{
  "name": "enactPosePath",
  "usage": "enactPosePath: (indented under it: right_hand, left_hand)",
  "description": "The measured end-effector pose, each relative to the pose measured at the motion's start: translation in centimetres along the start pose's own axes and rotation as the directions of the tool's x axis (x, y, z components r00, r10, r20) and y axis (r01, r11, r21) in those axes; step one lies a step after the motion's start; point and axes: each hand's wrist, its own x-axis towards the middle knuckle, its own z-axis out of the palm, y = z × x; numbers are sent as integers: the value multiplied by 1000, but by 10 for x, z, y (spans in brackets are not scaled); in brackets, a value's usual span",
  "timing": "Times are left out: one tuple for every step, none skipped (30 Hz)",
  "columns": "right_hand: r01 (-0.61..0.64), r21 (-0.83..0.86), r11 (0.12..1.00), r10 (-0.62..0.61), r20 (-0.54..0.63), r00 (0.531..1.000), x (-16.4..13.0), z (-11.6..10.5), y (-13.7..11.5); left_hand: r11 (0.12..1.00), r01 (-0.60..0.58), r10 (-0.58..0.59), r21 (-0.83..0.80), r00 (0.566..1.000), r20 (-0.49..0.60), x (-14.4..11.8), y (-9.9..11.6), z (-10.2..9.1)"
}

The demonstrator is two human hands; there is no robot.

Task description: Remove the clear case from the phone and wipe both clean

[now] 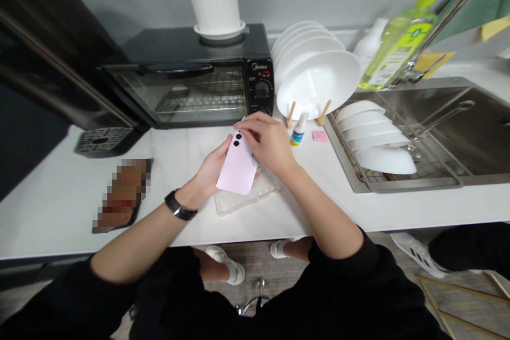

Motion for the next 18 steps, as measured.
enactPosePath:
  right_hand:
    - [-1, 15, 1000, 1, 14, 1000, -1, 2, -2]
    - [2, 31, 1000, -3, 34, 999, -2, 3, -3]
    - [13, 48, 999, -16, 60, 998, -3, 5, -4]
    - [32, 68, 997, -38, 92, 995, -4, 7, -6]
    - [59, 91, 994, -71, 131, 989, -5, 9, -7]
    - [92, 117, 989, -112, 175, 978, -7, 11, -9]
    - [125, 144, 982, -156, 221, 963, -8, 13, -11]
    - [151, 172, 973, -194, 272, 943, -10, 14, -12]
    - [163, 198, 967, -221, 322, 920, -11, 16, -14]
    - [163, 220, 962, -237, 368, 899, -12, 17, -16]
    - [156, 241, 958, -246, 410, 878, -13, 17, -17]
    - [146, 257, 955, -251, 448, 858, -14, 17, -18]
    - [137, 271, 953, -258, 482, 837, -14, 17, -18]
    - [133, 283, 950, -267, 509, 819, -14, 15, -18]
    - [134, 289, 948, -274, 528, 804, -13, 13, -18]
    - [136, 284, 949, -276, 540, 795, -12, 11, -17]
    - [138, 269, 953, -268, 541, 797, -11, 8, -15]
    - [139, 248, 959, -255, 529, 809, -10, 6, -13]
  left_hand:
    - [1000, -4, 4, -6, 1000, -3, 1, -1, 1]
    - [1000, -17, 16, -8, 1000, -15, 1, -1, 2]
    - [999, -37, 37, -8, 999, -33, 1, -1, 4]
    - [998, -66, 66, -6, 997, -50, 1, 0, 6]
    - [995, -104, 103, -6, 993, -64, 1, 2, 8]
    - [990, -143, 142, -8, 987, -73, 1, 3, 10]
    - [984, -178, 176, -13, 981, -78, 1, 5, 12]
    - [979, -203, 201, -19, 976, -77, 0, 7, 13]
    - [976, -217, 215, -25, 974, -74, 0, 8, 14]
    - [974, -224, 222, -30, 972, -73, 0, 9, 14]
    - [972, -234, 231, -32, 970, -74, 0, 10, 13]
    - [967, -254, 251, -32, 965, -76, 1, 11, 12]
    - [957, -287, 284, -30, 956, -77, 1, 12, 11]
    - [945, -326, 323, -27, 943, -80, 2, 12, 9]
    - [931, -363, 360, -22, 929, -85, 2, 13, 7]
    - [920, -391, 389, -15, 917, -91, 2, 15, 6]
    - [915, -403, 401, -7, 911, -97, 2, 16, 6]
    - [914, -406, 404, 3, 909, -106, 1, 17, 6]
